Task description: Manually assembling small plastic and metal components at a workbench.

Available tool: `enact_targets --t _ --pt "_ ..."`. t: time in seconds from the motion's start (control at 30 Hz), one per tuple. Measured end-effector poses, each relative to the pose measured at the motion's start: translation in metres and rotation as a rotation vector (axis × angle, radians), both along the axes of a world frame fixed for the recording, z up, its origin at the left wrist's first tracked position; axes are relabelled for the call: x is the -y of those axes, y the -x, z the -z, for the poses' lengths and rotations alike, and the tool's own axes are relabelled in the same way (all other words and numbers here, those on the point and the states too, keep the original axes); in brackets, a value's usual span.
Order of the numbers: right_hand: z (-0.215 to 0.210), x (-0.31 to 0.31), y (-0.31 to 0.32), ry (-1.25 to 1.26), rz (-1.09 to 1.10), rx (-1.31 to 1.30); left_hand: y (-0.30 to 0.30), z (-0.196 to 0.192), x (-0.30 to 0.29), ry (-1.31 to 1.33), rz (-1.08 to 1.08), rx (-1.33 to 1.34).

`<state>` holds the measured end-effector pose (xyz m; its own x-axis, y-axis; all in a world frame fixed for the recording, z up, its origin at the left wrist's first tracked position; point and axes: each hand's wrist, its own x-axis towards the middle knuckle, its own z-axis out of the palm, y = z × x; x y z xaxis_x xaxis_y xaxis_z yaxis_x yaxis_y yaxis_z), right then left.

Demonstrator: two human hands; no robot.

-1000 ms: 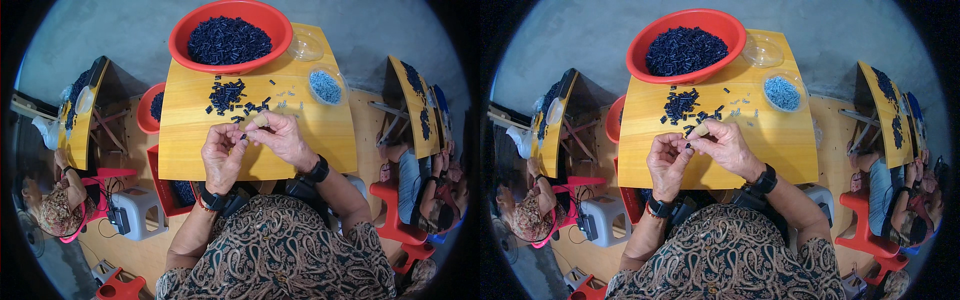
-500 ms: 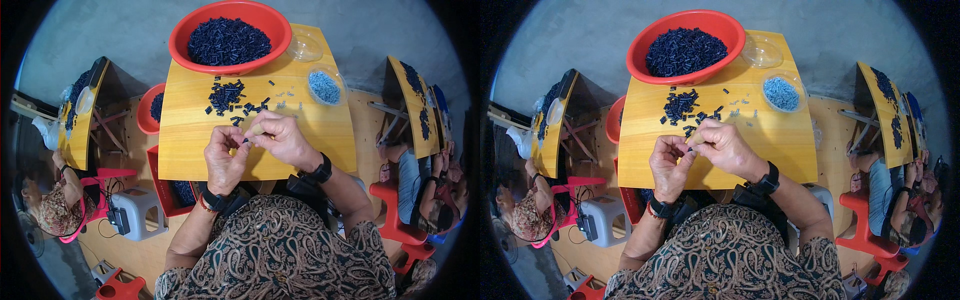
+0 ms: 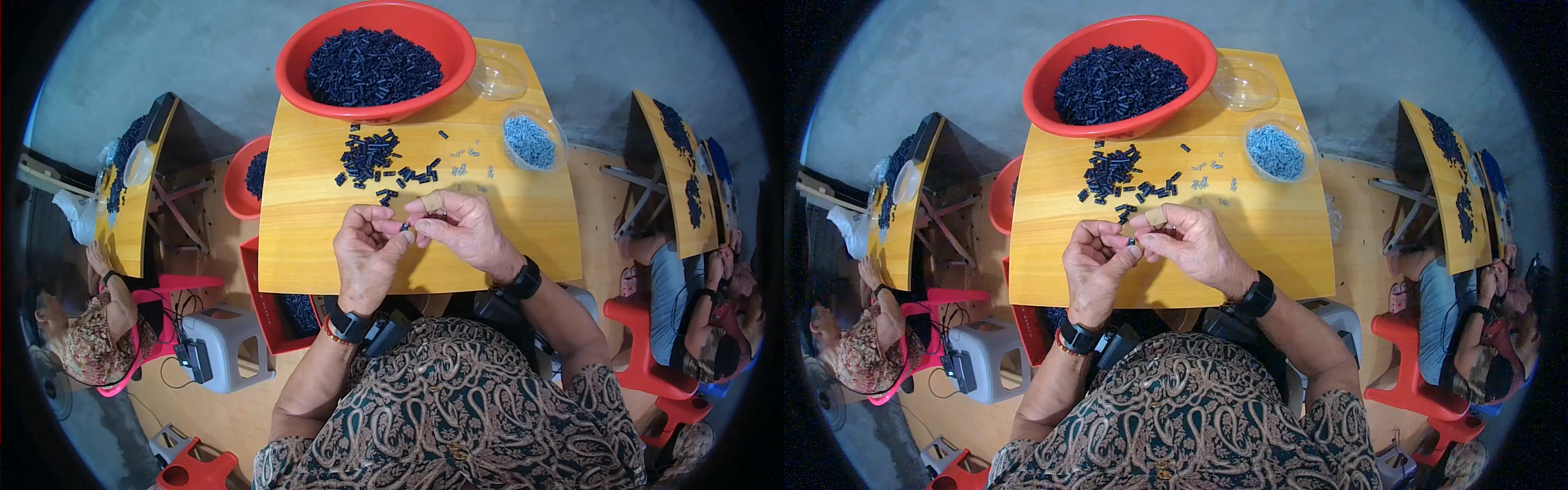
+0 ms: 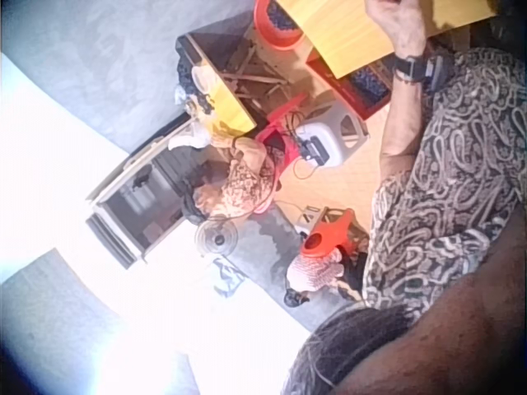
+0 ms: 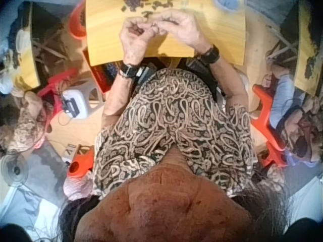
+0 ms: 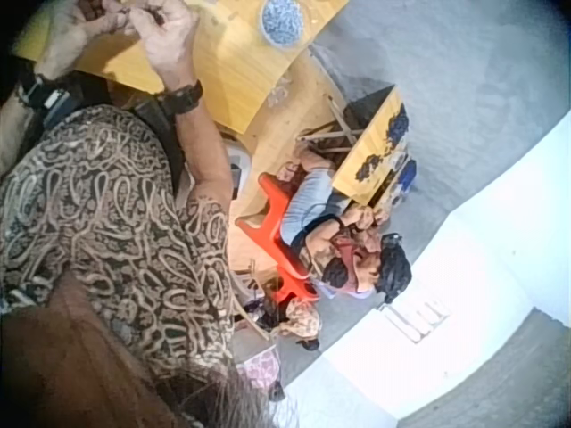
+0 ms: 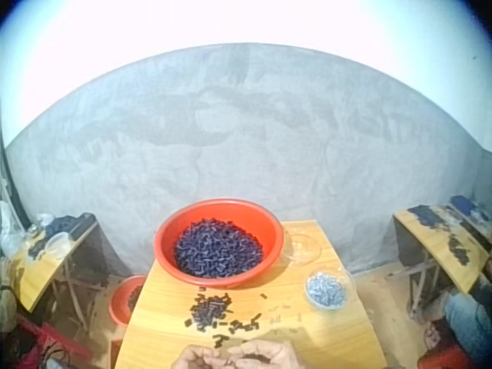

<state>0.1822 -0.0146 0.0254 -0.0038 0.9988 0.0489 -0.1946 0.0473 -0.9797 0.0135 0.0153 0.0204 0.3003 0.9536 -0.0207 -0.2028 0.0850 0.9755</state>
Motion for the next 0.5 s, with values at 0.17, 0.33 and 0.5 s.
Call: enact_targets --t 0.17,0.33,0.5 --pt "-0.009 -0.002 -0.007 -0.041 -0.123 0.296 -0.001 0.001 0.002 -0.098 -0.002 -0.091" --pt "-0.006 -0.003 -0.007 -0.019 -0.077 0.300 -0.003 -0.003 0.002 -0.129 0.031 -0.057" --pt "-0.012 0.000 -0.002 -0.064 -0.039 0.192 0.001 -0.003 -0.003 0.101 0.095 0.156"
